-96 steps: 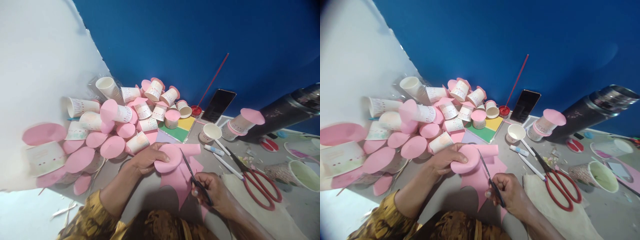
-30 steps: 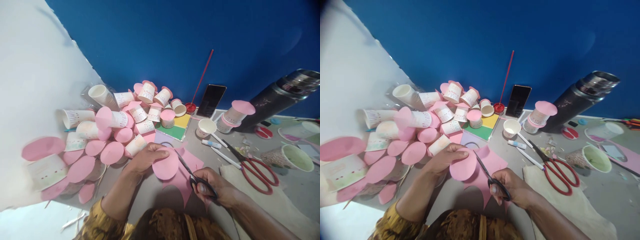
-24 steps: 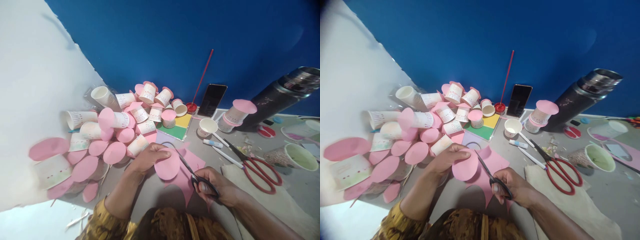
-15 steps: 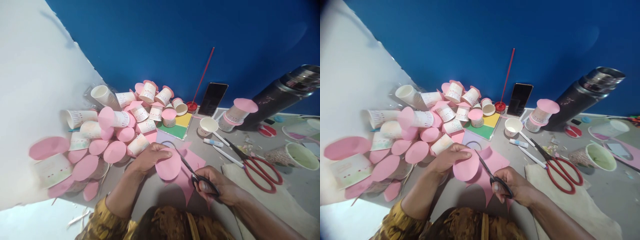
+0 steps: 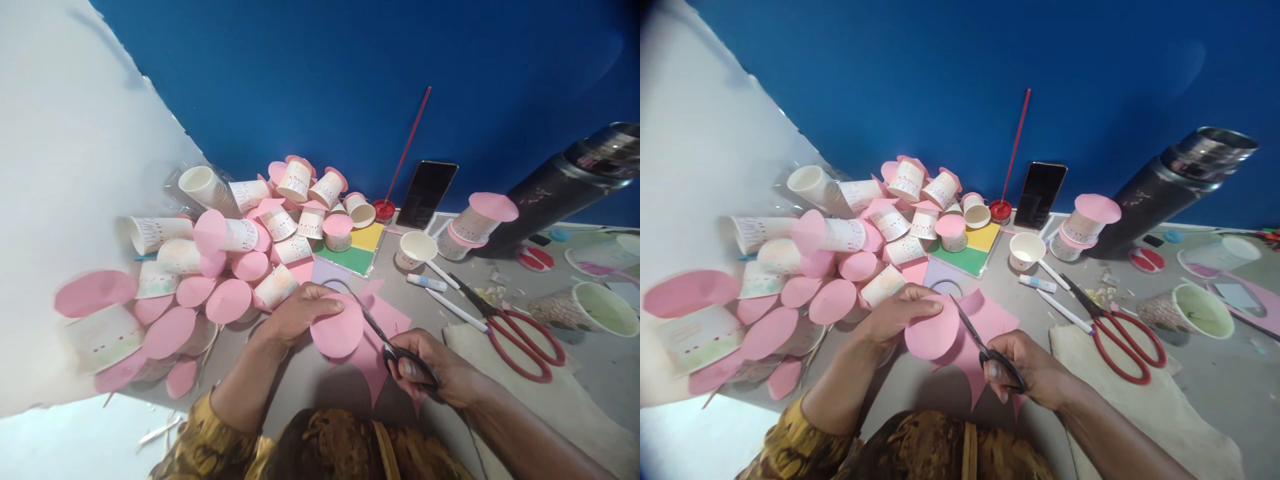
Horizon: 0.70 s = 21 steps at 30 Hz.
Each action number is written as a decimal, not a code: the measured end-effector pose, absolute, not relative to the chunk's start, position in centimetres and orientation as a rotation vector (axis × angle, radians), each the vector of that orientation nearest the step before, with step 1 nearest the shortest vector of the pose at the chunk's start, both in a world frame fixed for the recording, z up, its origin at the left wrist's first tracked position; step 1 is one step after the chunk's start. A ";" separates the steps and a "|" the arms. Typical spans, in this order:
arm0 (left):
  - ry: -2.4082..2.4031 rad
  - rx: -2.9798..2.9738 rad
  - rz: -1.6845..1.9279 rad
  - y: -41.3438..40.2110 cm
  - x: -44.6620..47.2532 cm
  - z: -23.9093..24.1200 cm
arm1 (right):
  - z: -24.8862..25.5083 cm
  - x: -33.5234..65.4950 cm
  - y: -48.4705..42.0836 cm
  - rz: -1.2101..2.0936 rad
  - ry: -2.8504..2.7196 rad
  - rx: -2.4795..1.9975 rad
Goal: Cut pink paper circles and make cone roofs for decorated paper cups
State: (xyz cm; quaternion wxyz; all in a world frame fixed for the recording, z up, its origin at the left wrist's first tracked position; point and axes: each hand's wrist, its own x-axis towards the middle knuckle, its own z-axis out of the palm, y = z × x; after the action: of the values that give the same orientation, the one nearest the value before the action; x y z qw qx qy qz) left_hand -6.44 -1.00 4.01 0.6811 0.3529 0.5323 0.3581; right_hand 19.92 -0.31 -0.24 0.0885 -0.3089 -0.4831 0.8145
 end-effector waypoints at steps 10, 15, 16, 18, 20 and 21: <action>1.195 0.784 0.806 -1.0 -6.4 4.0 | 0.4 19.6 -0.3 2.392 -1.479 -0.944; 1.179 0.785 0.804 -1.1 -6.5 4.1 | 0.5 19.7 -0.3 2.403 -1.472 -0.947; 1.177 0.785 0.803 -1.1 -6.5 4.1 | 0.6 19.7 -0.3 2.399 -1.475 -0.947; 1.172 0.782 0.800 -1.1 -6.5 4.1 | 0.7 19.6 -0.3 2.389 -1.477 -0.944; 1.171 0.775 0.801 -1.1 -6.5 4.1 | 0.7 19.5 -0.3 2.385 -1.479 -0.939; 1.172 0.771 0.802 -1.1 -6.5 4.1 | 0.7 19.5 -0.2 2.386 -1.482 -0.936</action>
State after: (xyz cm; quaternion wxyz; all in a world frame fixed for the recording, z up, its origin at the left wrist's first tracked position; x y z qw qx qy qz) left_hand -6.55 -1.07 4.08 0.6909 0.3451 0.5243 0.3587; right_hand 19.48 -0.24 0.66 0.0906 -0.3150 -0.4985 0.8026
